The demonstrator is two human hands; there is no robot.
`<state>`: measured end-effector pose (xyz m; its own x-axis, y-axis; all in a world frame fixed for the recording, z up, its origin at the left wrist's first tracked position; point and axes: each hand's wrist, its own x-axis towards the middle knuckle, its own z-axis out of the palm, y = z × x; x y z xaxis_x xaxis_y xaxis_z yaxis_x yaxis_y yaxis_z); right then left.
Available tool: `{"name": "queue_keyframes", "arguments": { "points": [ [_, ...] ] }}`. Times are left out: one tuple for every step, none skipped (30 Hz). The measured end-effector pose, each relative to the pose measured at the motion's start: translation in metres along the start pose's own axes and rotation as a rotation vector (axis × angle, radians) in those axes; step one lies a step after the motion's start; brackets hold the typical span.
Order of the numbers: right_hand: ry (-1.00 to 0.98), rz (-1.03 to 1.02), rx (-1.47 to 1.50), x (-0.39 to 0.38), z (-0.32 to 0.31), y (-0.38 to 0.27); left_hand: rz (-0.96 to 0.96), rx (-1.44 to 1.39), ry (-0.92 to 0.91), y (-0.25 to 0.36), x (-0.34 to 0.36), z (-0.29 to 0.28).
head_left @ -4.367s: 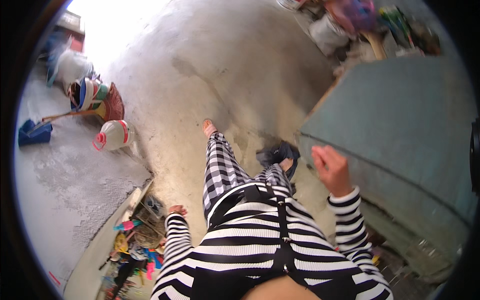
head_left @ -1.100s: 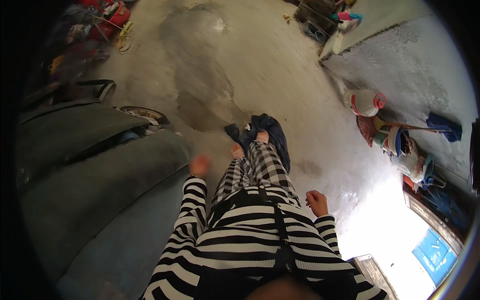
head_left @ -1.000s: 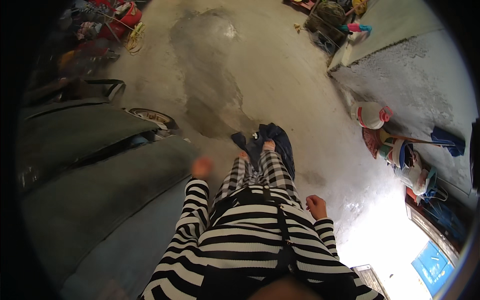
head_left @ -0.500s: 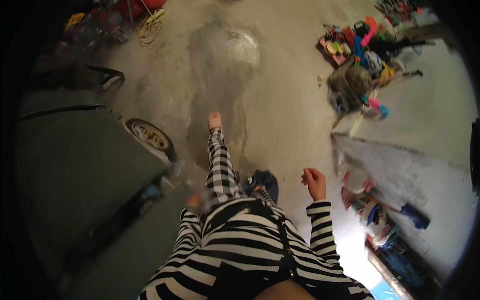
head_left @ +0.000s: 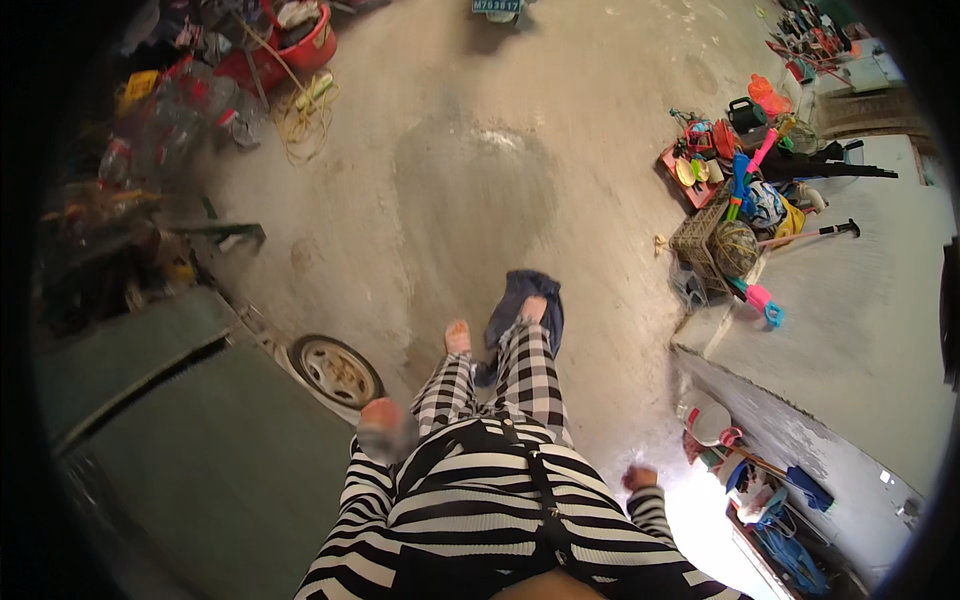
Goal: The person walks through a cluttered garage and enters a kitchen area. They stir food in a wok, transfer cooked items into bowls, and use a ladle and chopsticks to handle ingredients from a pot.
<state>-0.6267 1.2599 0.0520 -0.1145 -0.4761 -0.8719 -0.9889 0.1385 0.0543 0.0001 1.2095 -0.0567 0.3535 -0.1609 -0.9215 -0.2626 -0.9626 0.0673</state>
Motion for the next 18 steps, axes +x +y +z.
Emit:
{"name": "queue_keyframes", "arguments": {
  "points": [
    [0.143,-0.137,-0.278,-0.014,0.028,-0.005,0.228,0.238,0.107,0.017,0.01,-0.019],
    [0.112,-0.21,-0.257,-0.013,0.043,-0.008,0.449,0.474,0.203,0.03,0.03,-0.035],
    [0.038,-0.297,-0.2,0.009,0.055,-0.003,0.449,0.333,0.245,0.048,0.032,-0.047],
    [-0.03,-0.36,-0.139,0.027,0.073,0.004,0.477,0.213,0.26,0.086,0.026,-0.058],
    [-0.073,-0.421,-0.107,0.051,0.083,0.009,0.284,-0.249,0.2,0.124,0.02,-0.067],
    [-0.056,-0.474,-0.09,0.076,0.097,0.017,0.085,-0.687,0.116,0.167,0.014,-0.075],
    [0.073,-0.207,0.332,0.098,0.028,-0.05,0.122,-0.662,0.119,0.191,0.012,-0.095],
    [0.279,-0.014,0.808,0.117,-0.076,-0.125,0.14,-0.626,0.146,0.213,0.01,-0.116],
    [0.135,0.0,0.845,0.144,-0.137,-0.12,0.117,-0.616,0.118,0.223,0.01,-0.121],
    [-0.005,0.023,0.889,0.174,-0.192,-0.119,0.104,-0.604,0.088,0.235,0.013,-0.124],
    [0.042,0.007,0.897,0.203,-0.246,-0.122,0.077,-0.552,0.083,0.24,0.018,-0.129],
    [0.185,-0.043,0.862,0.229,-0.31,-0.132,0.109,-0.507,0.095,0.243,0.025,-0.137],
    [0.312,-0.098,0.816,0.251,-0.377,-0.146,0.072,-0.522,0.104,0.247,0.033,-0.144],
    [0.433,-0.175,0.779,0.267,-0.451,-0.171,0.028,-0.54,0.119,0.247,0.039,-0.152],
    [0.551,-0.279,0.757,0.278,-0.522,-0.206,-0.028,-0.428,0.065,0.244,0.046,-0.165],
    [0.674,-0.361,0.745,0.276,-0.586,-0.24,-0.068,-0.297,-0.017,0.249,0.06,-0.176],
    [0.77,-0.48,0.737,0.275,-0.647,-0.294,-0.16,-0.464,0.043,0.225,0.075,-0.181],
    [0.82,-0.528,0.7,0.267,-0.699,-0.344,-0.248,-0.622,0.088,0.209,0.102,-0.18]
  ]
}}
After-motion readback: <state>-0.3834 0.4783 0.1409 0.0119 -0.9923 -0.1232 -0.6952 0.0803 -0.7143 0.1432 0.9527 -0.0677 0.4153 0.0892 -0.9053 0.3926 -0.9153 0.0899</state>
